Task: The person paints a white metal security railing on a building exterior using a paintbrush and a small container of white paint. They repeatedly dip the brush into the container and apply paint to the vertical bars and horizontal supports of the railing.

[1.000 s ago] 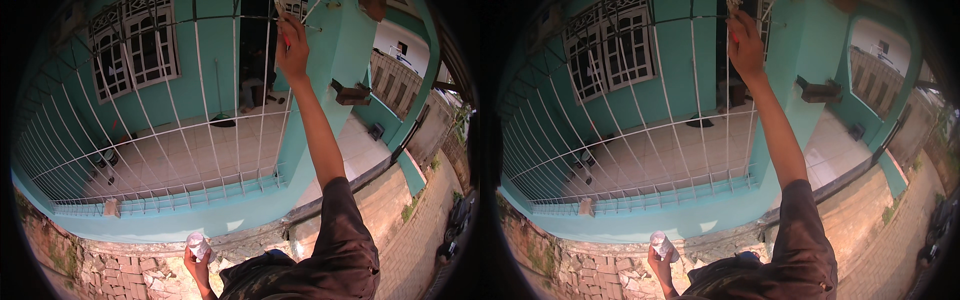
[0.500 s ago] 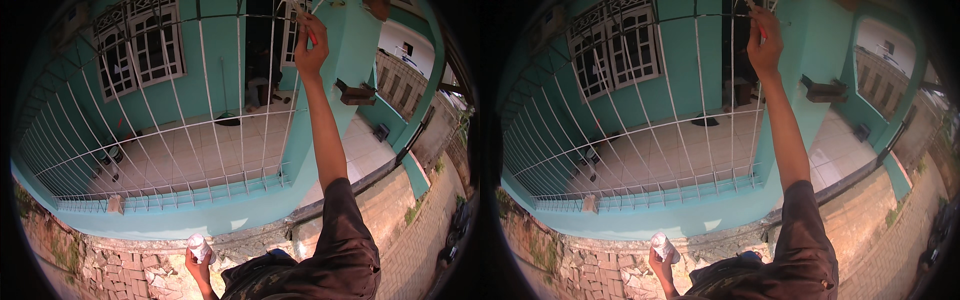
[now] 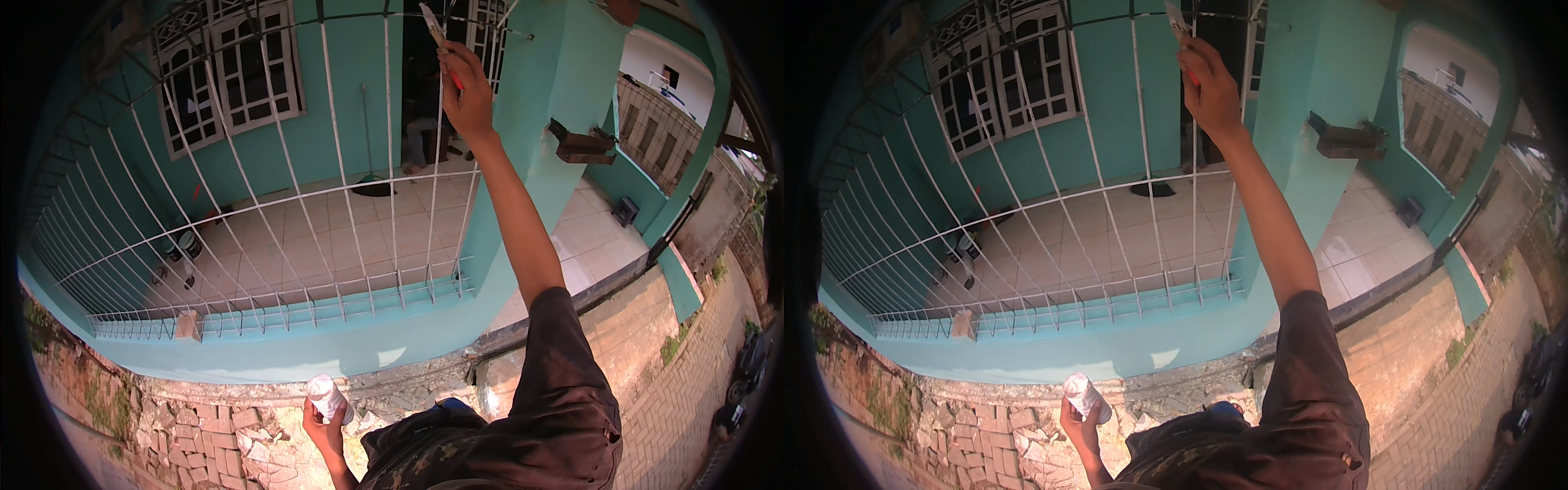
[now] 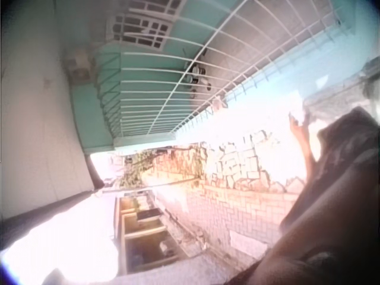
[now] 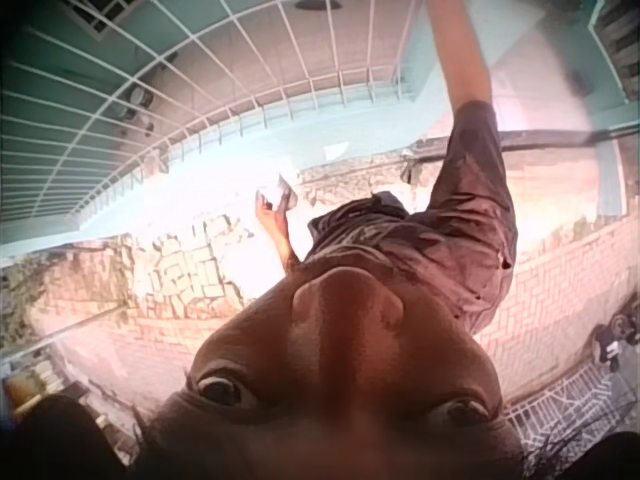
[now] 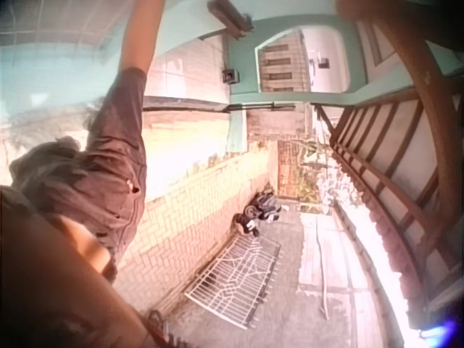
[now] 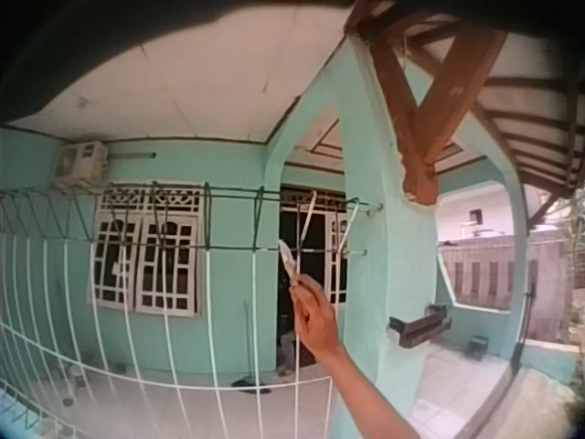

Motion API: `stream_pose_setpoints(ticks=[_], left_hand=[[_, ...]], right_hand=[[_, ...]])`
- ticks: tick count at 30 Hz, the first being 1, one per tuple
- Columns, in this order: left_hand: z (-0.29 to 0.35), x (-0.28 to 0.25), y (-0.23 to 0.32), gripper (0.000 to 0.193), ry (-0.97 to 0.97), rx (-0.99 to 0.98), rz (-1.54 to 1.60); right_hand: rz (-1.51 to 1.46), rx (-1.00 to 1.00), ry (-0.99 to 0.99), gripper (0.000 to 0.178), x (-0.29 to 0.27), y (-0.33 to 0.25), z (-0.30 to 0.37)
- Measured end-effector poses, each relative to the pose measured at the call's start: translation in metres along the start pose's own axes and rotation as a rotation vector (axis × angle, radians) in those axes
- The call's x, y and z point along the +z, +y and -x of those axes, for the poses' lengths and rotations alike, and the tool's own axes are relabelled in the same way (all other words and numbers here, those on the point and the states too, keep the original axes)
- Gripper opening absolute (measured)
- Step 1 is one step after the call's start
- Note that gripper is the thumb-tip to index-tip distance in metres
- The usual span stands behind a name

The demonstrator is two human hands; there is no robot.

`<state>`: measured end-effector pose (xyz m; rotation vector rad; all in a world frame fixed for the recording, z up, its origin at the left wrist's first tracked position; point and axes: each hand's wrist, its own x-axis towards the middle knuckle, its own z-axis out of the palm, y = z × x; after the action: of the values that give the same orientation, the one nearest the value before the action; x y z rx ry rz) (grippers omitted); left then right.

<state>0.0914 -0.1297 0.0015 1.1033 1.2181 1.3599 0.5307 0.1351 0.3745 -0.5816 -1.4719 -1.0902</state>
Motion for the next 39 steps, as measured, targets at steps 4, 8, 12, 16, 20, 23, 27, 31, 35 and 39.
stream_pose_setpoints(ticks=[4, 8, 12, 16, 20, 23, 27, 31, 35, 39], left_hand=[[0.001, -0.002, 0.000, 0.063, 0.004, 0.001, 0.012], [0.004, -0.002, 0.001, 0.063, 0.024, 0.004, 0.028], [0.003, 0.000, -0.001, 0.063, 0.045, -0.003, 0.044], [0.004, 0.002, 0.002, 0.065, 0.028, -0.012, 0.047], [0.005, 0.001, 0.002, 0.066, 0.032, -0.011, 0.033], [0.007, 0.002, 0.002, 0.067, 0.038, -0.014, 0.045], [0.008, -0.002, 0.002, 0.067, 0.044, -0.014, 0.026], [0.006, 0.000, 0.002, 0.066, 0.026, -0.002, 0.004], [0.003, 0.002, 0.002, 0.066, 0.000, -0.009, 0.007], [0.006, 0.002, 0.006, 0.067, -0.001, -0.016, 0.020]], right_hand=[[-0.022, 0.020, 0.088, 0.025, -0.009, 0.013, -0.006], [0.022, -0.006, 0.203, 0.023, -0.020, 0.015, -0.023], [0.042, -0.043, 0.280, 0.025, -0.014, 0.019, -0.026], [0.057, -0.017, 0.165, 0.030, -0.003, 0.011, -0.013], [-0.008, -0.019, 0.044, 0.032, -0.002, 0.003, 0.010], [0.016, 0.009, 0.108, 0.029, -0.009, 0.011, 0.001], [0.078, -0.004, 0.235, 0.026, -0.019, 0.013, -0.017], [0.047, 0.002, 0.207, 0.023, -0.010, 0.013, -0.013], [-0.035, 0.025, 0.098, 0.028, -0.003, -0.007, 0.000], [-0.015, 0.064, 0.203, 0.027, -0.006, 0.004, 0.003]])
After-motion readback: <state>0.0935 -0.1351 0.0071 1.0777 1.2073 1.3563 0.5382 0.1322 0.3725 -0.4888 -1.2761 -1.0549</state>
